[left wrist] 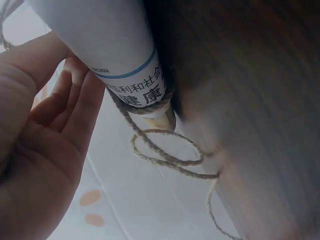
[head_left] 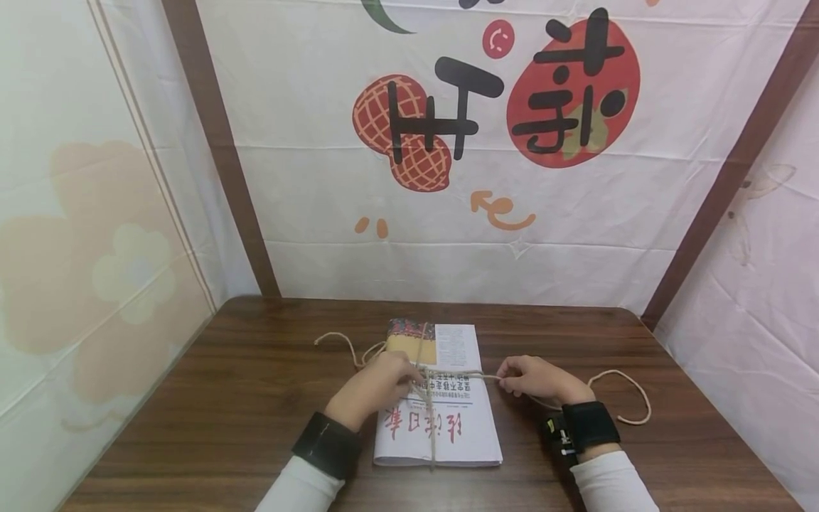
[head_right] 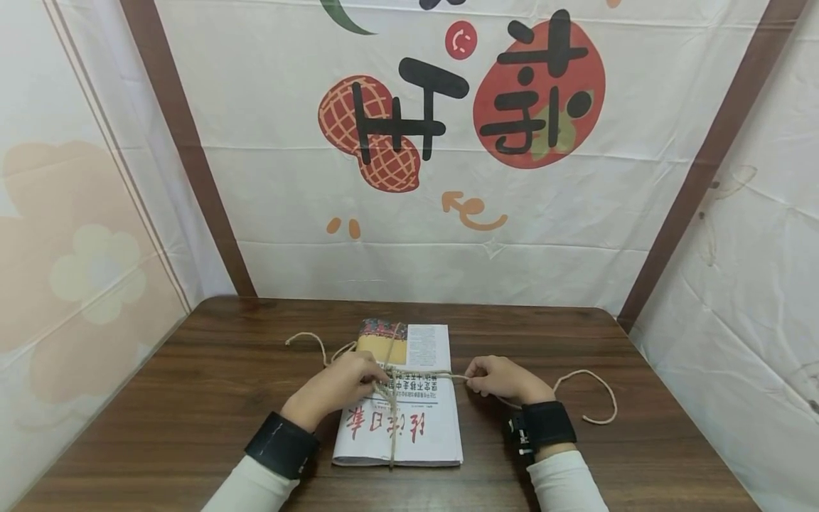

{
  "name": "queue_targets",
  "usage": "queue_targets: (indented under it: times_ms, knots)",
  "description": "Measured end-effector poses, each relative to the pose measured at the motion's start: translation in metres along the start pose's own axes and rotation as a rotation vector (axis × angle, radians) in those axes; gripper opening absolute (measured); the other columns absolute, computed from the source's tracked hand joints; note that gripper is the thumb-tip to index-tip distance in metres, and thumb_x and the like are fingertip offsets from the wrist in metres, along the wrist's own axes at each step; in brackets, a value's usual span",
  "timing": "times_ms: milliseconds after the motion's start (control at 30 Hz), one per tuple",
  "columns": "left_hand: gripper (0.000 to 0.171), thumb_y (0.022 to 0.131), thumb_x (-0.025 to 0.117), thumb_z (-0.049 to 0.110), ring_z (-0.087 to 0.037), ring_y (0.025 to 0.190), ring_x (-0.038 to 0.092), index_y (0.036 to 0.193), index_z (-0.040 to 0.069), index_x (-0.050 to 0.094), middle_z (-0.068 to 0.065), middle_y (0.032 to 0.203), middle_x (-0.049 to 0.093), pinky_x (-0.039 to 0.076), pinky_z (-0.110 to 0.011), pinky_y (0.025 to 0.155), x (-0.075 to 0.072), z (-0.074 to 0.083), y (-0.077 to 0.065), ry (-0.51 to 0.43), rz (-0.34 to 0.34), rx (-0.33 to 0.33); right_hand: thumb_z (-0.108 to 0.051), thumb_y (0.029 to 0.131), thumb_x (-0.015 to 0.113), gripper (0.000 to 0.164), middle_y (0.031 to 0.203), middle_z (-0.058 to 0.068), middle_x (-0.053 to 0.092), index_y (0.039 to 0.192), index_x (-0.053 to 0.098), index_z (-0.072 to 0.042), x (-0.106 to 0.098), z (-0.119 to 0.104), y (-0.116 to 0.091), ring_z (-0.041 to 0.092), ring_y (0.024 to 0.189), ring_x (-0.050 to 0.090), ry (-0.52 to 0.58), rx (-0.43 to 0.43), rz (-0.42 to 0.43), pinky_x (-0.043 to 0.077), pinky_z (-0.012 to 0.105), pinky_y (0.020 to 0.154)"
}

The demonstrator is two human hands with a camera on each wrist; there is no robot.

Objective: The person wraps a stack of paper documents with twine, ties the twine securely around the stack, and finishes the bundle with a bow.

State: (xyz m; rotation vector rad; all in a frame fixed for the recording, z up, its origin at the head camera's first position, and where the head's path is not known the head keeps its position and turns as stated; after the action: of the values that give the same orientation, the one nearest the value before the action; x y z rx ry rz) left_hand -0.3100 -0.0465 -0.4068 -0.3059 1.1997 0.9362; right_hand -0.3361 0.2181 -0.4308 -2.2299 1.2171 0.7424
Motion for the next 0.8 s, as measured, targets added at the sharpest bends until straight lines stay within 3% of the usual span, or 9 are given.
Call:
queue_targets:
  times_ms: [100,300,500,633,733,800]
  knots:
    - [0.012,0.086,0.075,0.004,-0.010,0.082,0.059,0.094,0.012,0.078,0.006,0.086,0.068,0.051,-0.030,0.077,-0.001,-0.003,-0.001,-0.047,0.025,-0.002,-0.009,0.096,0.063,0.008,0.085,0.007,0.062,0.100,0.066,-0.002,0.000,0.001,0.001,0.022,0.078,0.058,-0.004,-0.002,0.000,0.049,0.035,0.068]
    - [0.005,0.094,0.071,0.017,-0.010,0.090,0.065,0.097,0.020,0.072,0.010,0.092,0.071,0.053,-0.035,0.083,-0.005,-0.012,-0.002,-0.250,0.085,-0.065,-0.009,0.095,0.064,0.007,0.084,0.006,0.062,0.099,0.067,-0.003,0.000,0.003,0.002,0.021,0.077,0.058,-0.015,0.006,-0.007,0.049,0.035,0.068]
    - [0.007,0.100,0.063,0.019,-0.011,0.086,0.069,0.107,0.020,0.065,0.006,0.095,0.073,0.054,-0.040,0.081,-0.005,-0.024,-0.002,-0.438,0.177,-0.216,-0.019,0.094,0.069,0.009,0.079,-0.001,0.062,0.089,0.072,-0.012,-0.003,0.004,0.001,0.018,0.076,0.054,-0.133,0.010,-0.007,0.042,0.036,0.069]
    - [0.018,0.100,0.064,0.023,-0.009,0.081,0.070,0.116,0.015,0.067,0.002,0.094,0.075,0.055,-0.039,0.082,-0.002,-0.029,-0.002,-0.541,0.209,-0.332,-0.021,0.092,0.072,0.010,0.078,-0.003,0.061,0.087,0.071,-0.012,-0.007,0.004,-0.002,0.017,0.076,0.053,-0.143,0.022,-0.001,0.042,0.036,0.069]
    - [0.022,0.098,0.068,0.027,-0.013,0.082,0.070,0.113,0.013,0.072,0.000,0.093,0.075,0.055,-0.041,0.082,-0.001,-0.031,-0.002,-0.564,0.217,-0.392,-0.020,0.092,0.072,0.010,0.078,-0.002,0.061,0.087,0.071,-0.011,-0.009,0.003,-0.004,0.017,0.074,0.053,-0.151,0.022,0.007,0.043,0.035,0.068]
    - [0.021,0.096,0.070,0.028,-0.019,0.092,0.070,0.111,0.014,0.075,-0.001,0.098,0.075,0.053,-0.044,0.087,0.000,-0.031,-0.002,-0.558,0.213,-0.406,-0.019,0.092,0.071,0.010,0.078,-0.001,0.062,0.087,0.071,-0.011,-0.011,0.002,-0.004,0.017,0.074,0.054,-0.155,0.021,0.010,0.044,0.034,0.067]
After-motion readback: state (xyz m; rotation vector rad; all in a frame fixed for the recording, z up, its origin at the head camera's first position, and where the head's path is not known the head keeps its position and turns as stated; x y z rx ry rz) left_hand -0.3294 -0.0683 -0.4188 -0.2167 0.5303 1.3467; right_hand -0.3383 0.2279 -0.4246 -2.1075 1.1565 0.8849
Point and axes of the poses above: each hand's wrist, its own y-axis towards the middle knuckle, its own x-axis out of the palm, z = x × y, the point moved 6 cm from there along y, towards the middle knuckle
